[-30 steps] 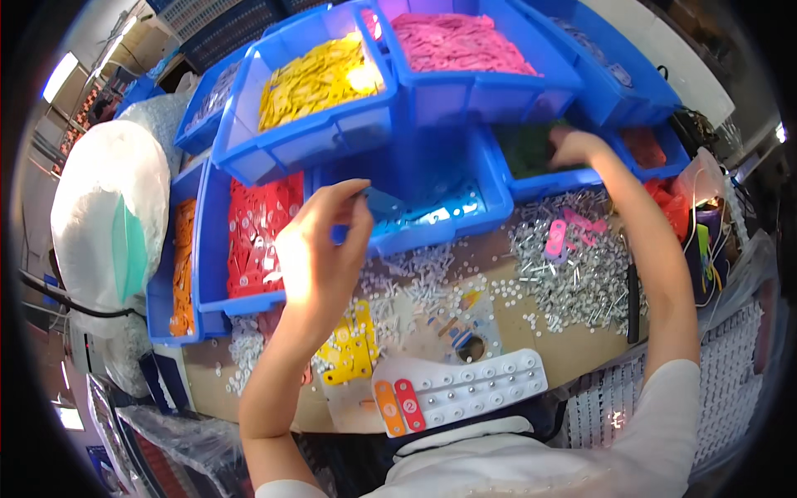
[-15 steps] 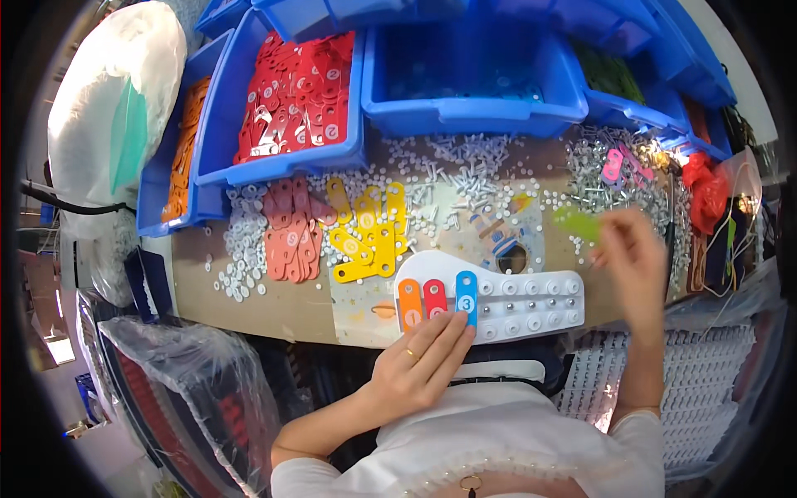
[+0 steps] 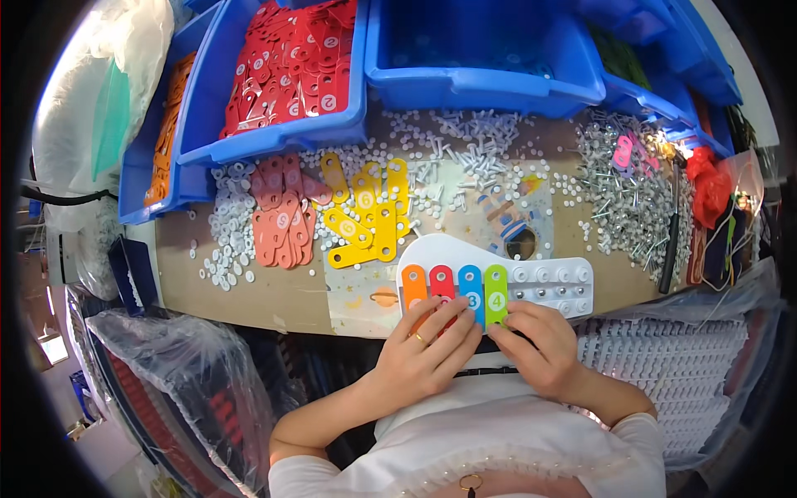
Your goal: Assembling toy xylophones by placing metal keys and plastic pegs into a base and securing them with a small mallet.
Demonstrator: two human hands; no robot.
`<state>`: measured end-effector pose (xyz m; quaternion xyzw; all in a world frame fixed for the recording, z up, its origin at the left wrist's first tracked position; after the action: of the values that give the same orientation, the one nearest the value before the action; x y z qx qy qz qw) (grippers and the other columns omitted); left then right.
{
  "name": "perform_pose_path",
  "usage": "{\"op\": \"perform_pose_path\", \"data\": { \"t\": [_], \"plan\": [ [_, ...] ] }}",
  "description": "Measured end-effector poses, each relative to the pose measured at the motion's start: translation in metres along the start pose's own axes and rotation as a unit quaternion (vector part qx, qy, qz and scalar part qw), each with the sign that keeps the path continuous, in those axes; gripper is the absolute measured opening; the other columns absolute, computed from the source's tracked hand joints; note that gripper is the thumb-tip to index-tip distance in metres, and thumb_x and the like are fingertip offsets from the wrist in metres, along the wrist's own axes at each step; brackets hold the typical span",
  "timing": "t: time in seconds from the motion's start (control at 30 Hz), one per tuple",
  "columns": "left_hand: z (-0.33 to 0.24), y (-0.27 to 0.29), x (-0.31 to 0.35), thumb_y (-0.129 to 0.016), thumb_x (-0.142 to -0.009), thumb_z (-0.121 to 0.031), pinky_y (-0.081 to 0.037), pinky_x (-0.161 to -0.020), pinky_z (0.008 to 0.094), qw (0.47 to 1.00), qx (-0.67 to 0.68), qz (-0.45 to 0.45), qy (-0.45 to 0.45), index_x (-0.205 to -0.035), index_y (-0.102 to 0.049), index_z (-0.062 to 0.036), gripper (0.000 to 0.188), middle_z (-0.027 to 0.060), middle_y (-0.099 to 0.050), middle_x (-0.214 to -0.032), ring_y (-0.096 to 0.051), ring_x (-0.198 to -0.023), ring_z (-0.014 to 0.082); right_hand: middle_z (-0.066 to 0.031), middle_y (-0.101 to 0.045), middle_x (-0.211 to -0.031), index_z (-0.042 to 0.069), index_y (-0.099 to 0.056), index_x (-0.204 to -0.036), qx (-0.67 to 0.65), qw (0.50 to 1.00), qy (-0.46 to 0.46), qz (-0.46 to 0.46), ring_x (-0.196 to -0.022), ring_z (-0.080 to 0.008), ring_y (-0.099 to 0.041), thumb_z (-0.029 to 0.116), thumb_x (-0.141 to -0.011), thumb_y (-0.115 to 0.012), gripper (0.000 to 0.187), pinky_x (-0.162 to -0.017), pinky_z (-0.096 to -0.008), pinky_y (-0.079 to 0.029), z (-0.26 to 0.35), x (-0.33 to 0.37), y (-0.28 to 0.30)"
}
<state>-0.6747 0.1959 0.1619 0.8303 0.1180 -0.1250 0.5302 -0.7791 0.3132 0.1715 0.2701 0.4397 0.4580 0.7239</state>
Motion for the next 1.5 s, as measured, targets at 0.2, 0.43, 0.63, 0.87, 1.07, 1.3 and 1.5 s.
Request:
{"op": "perform_pose_path", "data": {
  "t": [0.2, 0.43, 0.63, 0.87, 1.07, 1.3, 1.5],
  "plan": [
    [0.0, -0.005, 0.004, -0.065, -0.075, -0.014, -0.048, -0.094, 0.0377, 0.999, -0.012, -0.01, -0.032, -0.103, -0.067, -0.0089, 0.029, 0.0068, -0.061, -0.114, -0.057, -0.114, 0.0217, -0.0097, -0.064, -0.095, 0.002, -0.07, -0.095, 0.026, 0.999, 0.003, 0.033, -0.096, -0.0268, -0.063, 0.006, -0.067, -0.071, 0.029, -0.072, -0.0347, -0.051, -0.005, 0.007, -0.002],
    [0.07, 0.057, 0.018, -0.065, -0.079, 0.004, -0.051, -0.077, 0.0374, 0.959, -0.01, -0.151, 0.239, -0.095, -0.066, -0.0004, 0.017, 0.0124, -0.066, -0.101, -0.063, -0.093, 0.0308, -0.0083, -0.062, -0.099, 0.005, -0.068, -0.097, 0.032, 0.995, 0.059, 0.076, -0.096, -0.028, -0.059, 0.006, -0.07, -0.072, 0.027, -0.08, -0.0406, -0.046, -0.018, -0.069, 0.0],
    [0.104, 0.069, 0.048, -0.068, -0.079, 0.0, -0.047, -0.076, 0.0392, 0.927, -0.102, -0.138, 0.334, -0.093, -0.066, -0.0011, 0.014, 0.0106, -0.062, -0.093, -0.057, -0.088, 0.03, -0.0114, -0.061, -0.09, 0.002, -0.064, -0.088, -0.114, 0.969, 0.094, 0.196, -0.091, -0.0296, -0.057, 0.012, -0.076, -0.069, 0.016, -0.081, -0.0396, -0.047, -0.026, -0.173, -0.086],
    [0.129, 0.084, 0.063, -0.068, -0.081, -0.003, -0.047, -0.076, 0.0364, 0.889, -0.133, -0.202, 0.389, -0.094, -0.068, -0.0019, 0.013, 0.0093, -0.063, -0.089, -0.057, -0.085, 0.0271, -0.0135, -0.058, -0.081, -0.001, -0.061, -0.079, 0.193, 0.944, 0.076, 0.255, -0.084, -0.0277, -0.058, 0.015, -0.078, -0.065, 0.016, -0.076, -0.0356, -0.048, 0.005, -0.177, -0.13],
    [0.145, 0.068, 0.036, -0.065, -0.081, -0.002, -0.047, -0.075, 0.0386, 0.904, -0.188, -0.168, 0.344, -0.094, -0.064, -0.0005, 0.014, 0.0113, -0.06, -0.095, -0.057, -0.088, 0.0296, -0.0124, -0.06, -0.083, 0.001, -0.06, -0.081, 0.092, 0.986, 0.017, 0.141, -0.078, -0.0253, -0.063, 0.008, -0.086, -0.058, 0.009, -0.066, -0.0345, -0.05, -0.012, -0.178, -0.1],
    [0.158, 0.081, 0.035, -0.06, -0.083, -0.002, -0.048, -0.068, 0.0405, 0.903, -0.115, -0.195, 0.364, -0.097, -0.063, 0.0003, 0.014, 0.0158, -0.063, -0.085, -0.061, -0.076, 0.0319, -0.0126, -0.064, -0.087, 0.0, -0.065, -0.098, -0.084, 0.979, -0.186, 0.019, -0.074, -0.0174, -0.063, -0.005, -0.082, -0.066, 0.017, -0.069, -0.0269, -0.051, -0.047, -0.109, 0.009],
    [0.077, 0.062, -0.027, -0.066, -0.073, 0.009, -0.053, -0.08, 0.0304, 0.971, 0.163, -0.13, 0.117, -0.096, -0.069, -0.0018, 0.025, 0.0137, -0.069, -0.098, -0.068, -0.085, 0.0243, -0.0134, -0.066, -0.094, 0.0, -0.067, -0.094, 0.075, 0.982, -0.157, -0.078, -0.081, -0.0239, -0.067, -0.005, -0.072, -0.071, 0.023, -0.069, -0.0305, -0.054, -0.042, -0.001, 0.055]
  ]
}}
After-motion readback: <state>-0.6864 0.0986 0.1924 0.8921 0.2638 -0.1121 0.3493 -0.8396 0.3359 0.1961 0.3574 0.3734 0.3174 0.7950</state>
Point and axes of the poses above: each hand's wrist, its own x-axis away from the middle knuckle, its own y-axis out of the back of the hand, z = x × y, the point moved 5 cm from there along -x, towards the middle knuckle
